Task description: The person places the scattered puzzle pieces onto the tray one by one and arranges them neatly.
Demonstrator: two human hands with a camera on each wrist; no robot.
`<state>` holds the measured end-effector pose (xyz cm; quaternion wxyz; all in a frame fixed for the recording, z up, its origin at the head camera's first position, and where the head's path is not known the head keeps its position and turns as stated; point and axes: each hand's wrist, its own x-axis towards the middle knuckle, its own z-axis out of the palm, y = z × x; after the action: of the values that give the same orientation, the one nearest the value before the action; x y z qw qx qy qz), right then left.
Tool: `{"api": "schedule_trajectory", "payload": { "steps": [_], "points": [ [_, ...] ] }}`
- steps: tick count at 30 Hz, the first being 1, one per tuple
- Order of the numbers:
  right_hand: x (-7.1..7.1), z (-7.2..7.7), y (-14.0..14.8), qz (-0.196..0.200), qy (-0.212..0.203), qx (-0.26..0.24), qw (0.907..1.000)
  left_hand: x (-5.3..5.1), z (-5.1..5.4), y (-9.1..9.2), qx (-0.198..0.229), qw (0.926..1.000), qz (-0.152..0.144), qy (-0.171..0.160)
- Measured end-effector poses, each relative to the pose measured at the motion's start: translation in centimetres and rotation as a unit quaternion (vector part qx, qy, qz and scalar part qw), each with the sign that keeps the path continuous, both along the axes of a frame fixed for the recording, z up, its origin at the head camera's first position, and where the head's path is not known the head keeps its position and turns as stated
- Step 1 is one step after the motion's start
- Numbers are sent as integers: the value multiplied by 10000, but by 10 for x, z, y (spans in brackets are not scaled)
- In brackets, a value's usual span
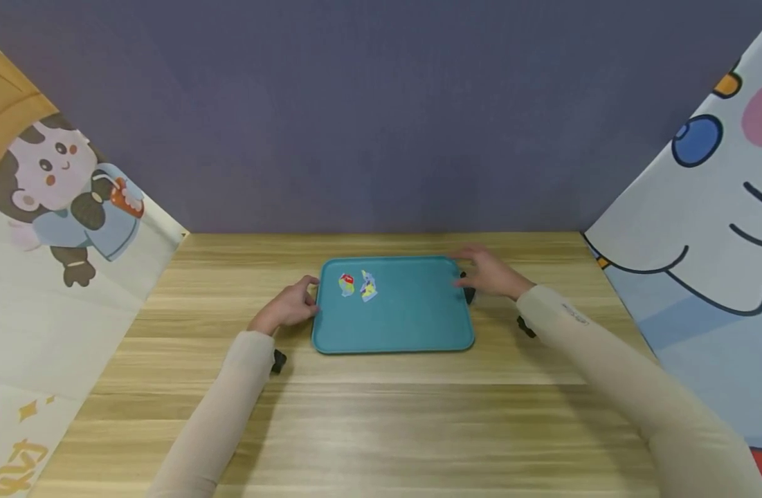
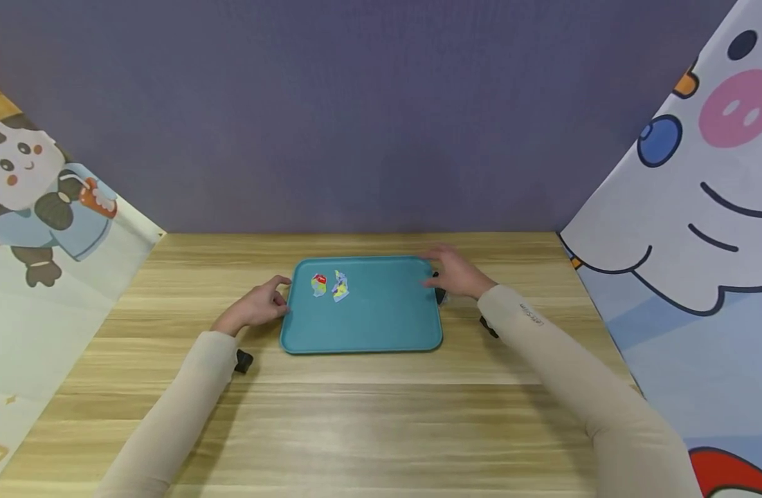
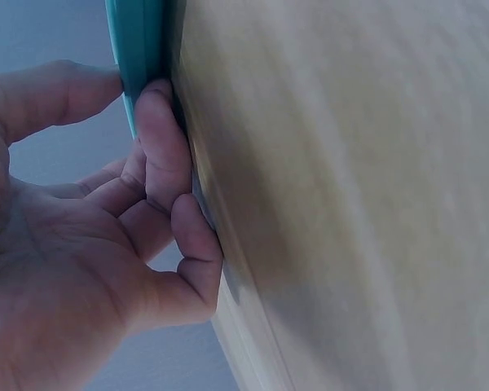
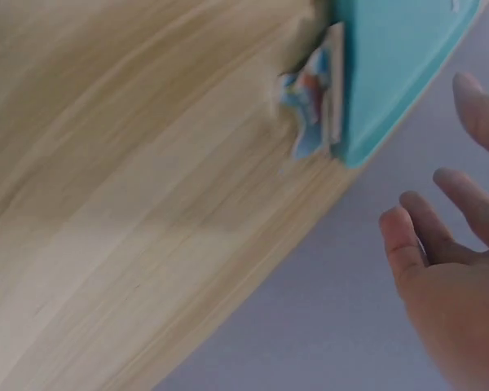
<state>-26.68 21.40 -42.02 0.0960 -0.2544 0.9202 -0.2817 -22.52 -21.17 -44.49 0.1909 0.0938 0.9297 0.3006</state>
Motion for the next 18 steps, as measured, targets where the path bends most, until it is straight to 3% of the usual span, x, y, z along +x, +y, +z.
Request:
{"api": "schedule_trajectory", "payload": {
  "steps": [12,18],
  "points": [
    [9,-14,31,111,-108,331,9993,1,-1,0,39,9996,-130,232],
    [11,-23,34,225,-86,328,9992,1,-1,1,54,9998,-87,172]
  ]
}}
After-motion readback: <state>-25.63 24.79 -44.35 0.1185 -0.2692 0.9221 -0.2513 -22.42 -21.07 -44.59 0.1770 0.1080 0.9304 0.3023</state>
